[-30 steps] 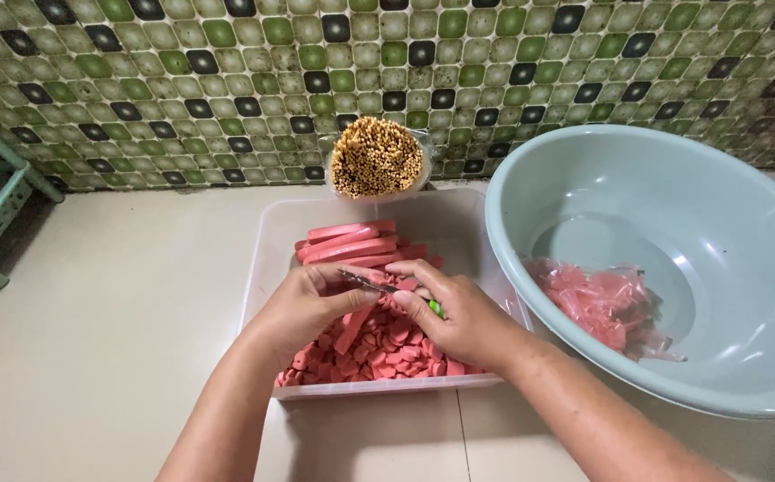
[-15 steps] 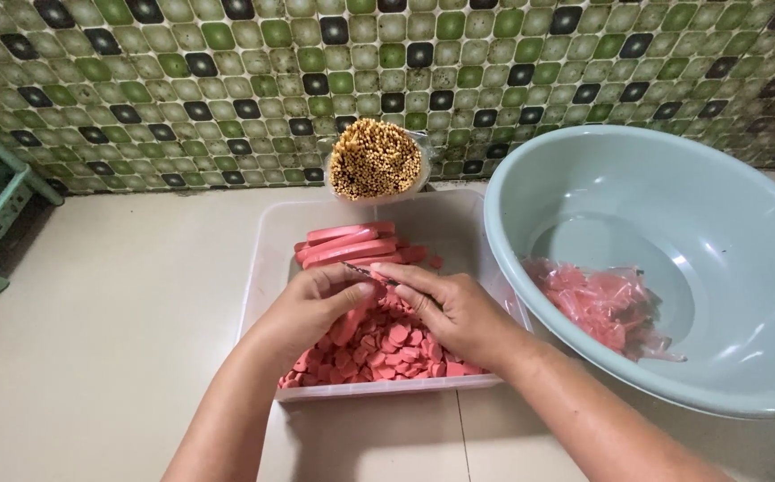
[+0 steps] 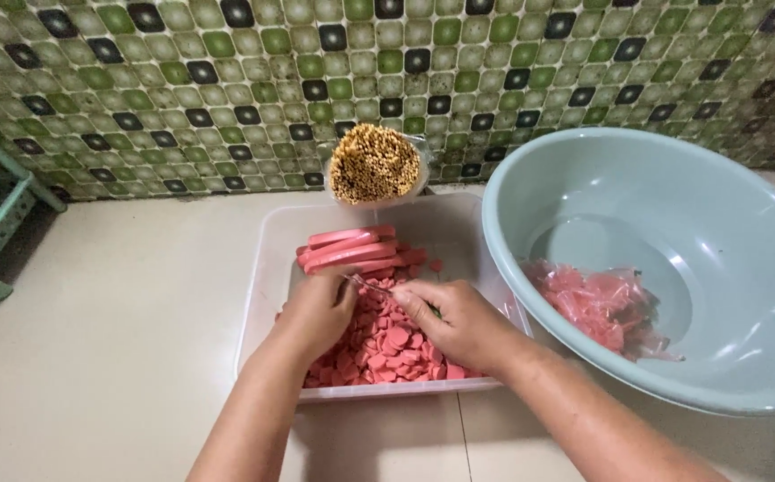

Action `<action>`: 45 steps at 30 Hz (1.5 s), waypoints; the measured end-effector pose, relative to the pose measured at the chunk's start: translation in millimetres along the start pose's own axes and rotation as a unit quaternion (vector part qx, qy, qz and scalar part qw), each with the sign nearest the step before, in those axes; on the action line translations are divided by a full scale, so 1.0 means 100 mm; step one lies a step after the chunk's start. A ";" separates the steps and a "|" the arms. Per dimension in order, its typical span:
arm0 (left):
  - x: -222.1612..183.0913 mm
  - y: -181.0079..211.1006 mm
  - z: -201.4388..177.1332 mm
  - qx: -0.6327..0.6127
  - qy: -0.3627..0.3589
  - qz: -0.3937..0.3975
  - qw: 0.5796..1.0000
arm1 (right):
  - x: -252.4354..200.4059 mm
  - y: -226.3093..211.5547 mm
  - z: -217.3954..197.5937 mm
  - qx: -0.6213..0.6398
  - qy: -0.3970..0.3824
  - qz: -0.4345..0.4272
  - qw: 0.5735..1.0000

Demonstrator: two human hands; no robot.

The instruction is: Removing the plastic casing from individual sausages using a small cutting tool and manual peeling.

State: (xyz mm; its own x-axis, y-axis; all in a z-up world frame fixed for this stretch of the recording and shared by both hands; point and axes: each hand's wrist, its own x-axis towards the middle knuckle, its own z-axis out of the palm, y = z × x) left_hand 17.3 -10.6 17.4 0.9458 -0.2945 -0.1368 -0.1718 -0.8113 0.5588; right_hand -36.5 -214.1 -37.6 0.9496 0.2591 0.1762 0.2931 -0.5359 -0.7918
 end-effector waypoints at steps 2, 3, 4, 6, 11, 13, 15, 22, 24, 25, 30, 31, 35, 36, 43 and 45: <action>0.03 -0.10 0.13 -0.008 -0.005 0.008 1.000 | 0.00 -0.02 -0.01 -0.005 0.000 0.001 1.000; 0.04 -0.15 0.20 -0.015 -0.014 0.016 1.000 | -0.01 -0.03 -0.01 -0.008 0.000 0.006 1.000; -0.01 -0.11 0.15 -0.016 -0.012 0.016 1.000 | 0.00 -0.05 -0.01 -0.008 -0.001 0.004 1.000; -0.10 -0.03 0.09 -0.037 -0.001 0.033 0.999 | -0.01 -0.07 0.00 -0.009 0.008 0.009 1.000; -0.18 -0.02 0.06 -0.057 -0.031 0.006 0.998 | -0.02 -0.10 -0.03 -0.004 0.005 0.010 1.000; -0.18 -0.05 0.07 -0.064 -0.036 0.007 0.997 | -0.02 -0.26 -0.06 -0.009 0.003 0.010 1.000; -0.17 -0.09 0.09 -0.057 -0.050 0.006 0.997 | -0.02 -0.50 -0.12 -0.026 0.002 0.009 1.000; -0.21 -0.12 0.08 -0.043 -0.067 0.032 0.996 | -0.03 -0.41 -0.04 -0.027 0.020 0.037 0.999; -0.23 -0.10 0.04 -0.067 -0.079 0.036 0.994 | -0.03 -0.32 -0.03 -0.010 0.027 0.050 0.998; -0.23 -0.12 0.04 -0.068 -0.080 0.037 0.994 | -0.03 -0.32 -0.02 -0.011 0.027 0.051 0.998; -0.19 -0.16 0.08 -0.077 -0.076 0.032 0.994 | -0.04 -0.31 -0.02 -0.013 0.026 0.048 0.998; -0.19 -0.16 0.07 -0.078 -0.073 0.032 0.994 | -0.04 -0.36 -0.03 -0.015 0.026 0.046 0.998; -0.21 -0.17 0.10 -0.095 -0.048 0.029 0.994 | -0.06 -0.26 0.00 -0.027 0.016 0.040 0.999; -0.20 -0.17 0.11 -0.077 -0.040 0.034 0.996 | -0.07 -0.17 0.02 -0.025 0.014 0.040 0.999; -0.15 -0.10 0.15 -0.014 -0.025 0.041 0.999 | -0.06 -0.08 0.03 -0.035 -0.011 0.022 0.999; -0.07 -0.17 0.26 -0.016 0.015 0.034 0.999 | -0.06 -0.16 0.01 -0.033 -0.012 0.014 0.999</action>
State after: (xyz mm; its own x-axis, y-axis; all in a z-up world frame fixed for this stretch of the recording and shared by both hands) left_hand 6.6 -7.5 -12.2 0.9401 -0.3326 -0.0745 -0.2267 -0.7734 0.5920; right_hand -47.4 -206.1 -26.5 0.9548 0.2626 0.1391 0.2737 -0.5947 -0.7559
